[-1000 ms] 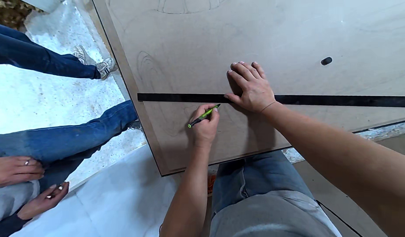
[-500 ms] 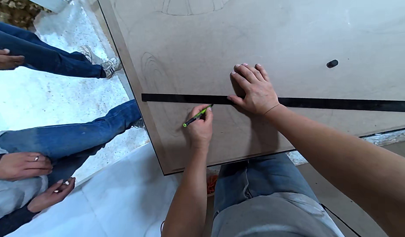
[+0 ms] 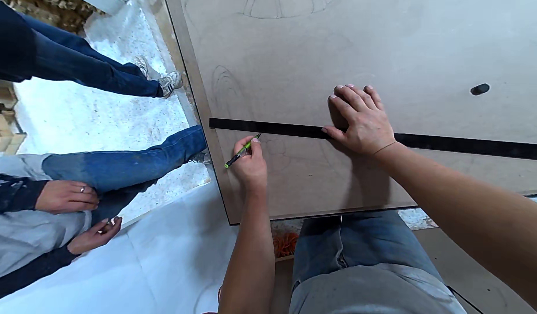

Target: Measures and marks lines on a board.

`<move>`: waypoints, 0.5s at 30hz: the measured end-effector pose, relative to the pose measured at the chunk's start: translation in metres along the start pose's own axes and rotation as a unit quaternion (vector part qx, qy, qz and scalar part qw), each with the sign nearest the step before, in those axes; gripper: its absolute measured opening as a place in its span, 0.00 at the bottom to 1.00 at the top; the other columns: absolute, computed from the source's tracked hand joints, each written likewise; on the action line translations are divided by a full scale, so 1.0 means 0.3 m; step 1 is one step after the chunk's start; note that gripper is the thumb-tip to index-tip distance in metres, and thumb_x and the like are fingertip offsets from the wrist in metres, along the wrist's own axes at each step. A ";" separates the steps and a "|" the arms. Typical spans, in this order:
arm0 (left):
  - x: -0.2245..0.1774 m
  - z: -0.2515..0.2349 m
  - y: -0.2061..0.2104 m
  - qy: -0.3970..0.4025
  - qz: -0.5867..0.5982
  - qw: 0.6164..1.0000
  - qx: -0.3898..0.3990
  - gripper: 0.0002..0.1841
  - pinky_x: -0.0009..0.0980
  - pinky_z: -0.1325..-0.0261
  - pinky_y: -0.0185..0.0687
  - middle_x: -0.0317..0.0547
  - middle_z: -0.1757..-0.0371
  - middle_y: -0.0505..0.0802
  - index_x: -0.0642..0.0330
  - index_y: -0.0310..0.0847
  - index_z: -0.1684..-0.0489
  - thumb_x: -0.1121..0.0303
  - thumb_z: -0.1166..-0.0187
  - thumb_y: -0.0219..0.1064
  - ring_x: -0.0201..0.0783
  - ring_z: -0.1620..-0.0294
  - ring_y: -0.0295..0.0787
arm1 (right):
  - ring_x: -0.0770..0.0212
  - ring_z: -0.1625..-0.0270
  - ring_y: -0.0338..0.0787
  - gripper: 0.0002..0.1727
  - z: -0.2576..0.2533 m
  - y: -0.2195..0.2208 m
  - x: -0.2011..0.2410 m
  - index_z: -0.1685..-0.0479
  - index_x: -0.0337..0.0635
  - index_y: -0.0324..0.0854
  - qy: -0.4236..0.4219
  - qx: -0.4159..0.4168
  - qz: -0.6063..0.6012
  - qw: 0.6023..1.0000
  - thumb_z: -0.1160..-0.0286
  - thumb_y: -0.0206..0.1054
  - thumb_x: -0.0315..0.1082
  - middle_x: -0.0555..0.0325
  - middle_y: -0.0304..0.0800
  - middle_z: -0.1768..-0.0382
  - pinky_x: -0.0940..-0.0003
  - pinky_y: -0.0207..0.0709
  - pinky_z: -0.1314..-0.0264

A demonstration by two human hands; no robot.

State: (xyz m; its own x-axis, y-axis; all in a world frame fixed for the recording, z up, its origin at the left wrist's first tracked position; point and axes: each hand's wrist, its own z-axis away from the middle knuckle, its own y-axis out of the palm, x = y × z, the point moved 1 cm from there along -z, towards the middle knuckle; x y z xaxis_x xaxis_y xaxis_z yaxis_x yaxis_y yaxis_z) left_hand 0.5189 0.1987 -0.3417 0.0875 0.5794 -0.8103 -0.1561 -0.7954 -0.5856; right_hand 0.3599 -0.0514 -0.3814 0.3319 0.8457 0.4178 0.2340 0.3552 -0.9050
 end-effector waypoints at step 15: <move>-0.024 0.003 0.029 -0.020 -0.045 0.999 0.002 0.07 0.24 0.58 0.87 0.39 0.66 0.94 0.61 0.88 0.52 0.67 0.17 0.69 0.25 0.67 0.90 | 0.51 0.08 0.63 0.44 0.002 -0.001 -0.001 0.16 0.53 0.74 0.002 0.003 0.002 1.000 0.24 0.54 0.74 0.55 0.68 0.11 0.41 0.45 0.05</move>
State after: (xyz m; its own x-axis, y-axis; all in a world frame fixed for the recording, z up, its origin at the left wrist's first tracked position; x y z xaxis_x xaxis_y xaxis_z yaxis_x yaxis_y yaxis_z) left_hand 0.5160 0.1877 -0.3410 0.0619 0.6548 -0.7533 -0.1527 -0.7396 -0.6555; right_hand 0.3593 -0.0515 -0.3811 0.3373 0.8452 0.4145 0.2266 0.3545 -0.9072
